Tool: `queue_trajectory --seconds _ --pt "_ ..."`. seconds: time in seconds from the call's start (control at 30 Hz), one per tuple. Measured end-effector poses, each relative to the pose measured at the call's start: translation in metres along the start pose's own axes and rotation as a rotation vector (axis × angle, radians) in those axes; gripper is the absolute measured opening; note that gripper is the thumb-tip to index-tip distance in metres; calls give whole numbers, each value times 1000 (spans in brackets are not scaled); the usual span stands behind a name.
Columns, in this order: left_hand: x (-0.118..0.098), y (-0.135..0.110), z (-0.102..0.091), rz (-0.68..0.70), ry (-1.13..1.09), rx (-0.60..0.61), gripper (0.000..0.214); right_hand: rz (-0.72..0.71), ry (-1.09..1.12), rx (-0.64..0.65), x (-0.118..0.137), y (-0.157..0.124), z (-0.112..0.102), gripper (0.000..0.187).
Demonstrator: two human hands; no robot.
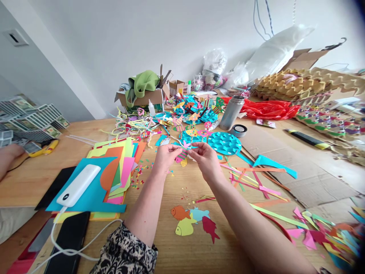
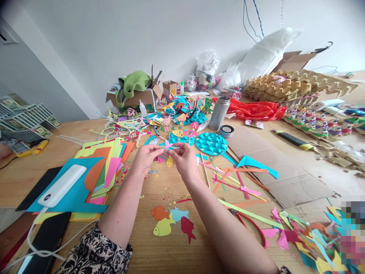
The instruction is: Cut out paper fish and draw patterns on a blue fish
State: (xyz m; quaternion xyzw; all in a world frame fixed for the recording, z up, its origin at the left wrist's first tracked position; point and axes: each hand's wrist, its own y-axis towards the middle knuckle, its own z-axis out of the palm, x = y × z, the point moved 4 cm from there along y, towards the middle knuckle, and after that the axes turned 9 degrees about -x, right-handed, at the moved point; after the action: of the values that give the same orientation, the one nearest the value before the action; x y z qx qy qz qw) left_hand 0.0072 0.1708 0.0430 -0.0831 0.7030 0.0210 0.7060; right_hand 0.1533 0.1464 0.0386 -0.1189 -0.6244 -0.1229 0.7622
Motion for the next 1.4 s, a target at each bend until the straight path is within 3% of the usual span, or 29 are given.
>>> queue_trajectory --seconds 1.4 --pt "-4 -6 4 -38 -35 28 3 7 -76 -69 -4 2 -2 41"
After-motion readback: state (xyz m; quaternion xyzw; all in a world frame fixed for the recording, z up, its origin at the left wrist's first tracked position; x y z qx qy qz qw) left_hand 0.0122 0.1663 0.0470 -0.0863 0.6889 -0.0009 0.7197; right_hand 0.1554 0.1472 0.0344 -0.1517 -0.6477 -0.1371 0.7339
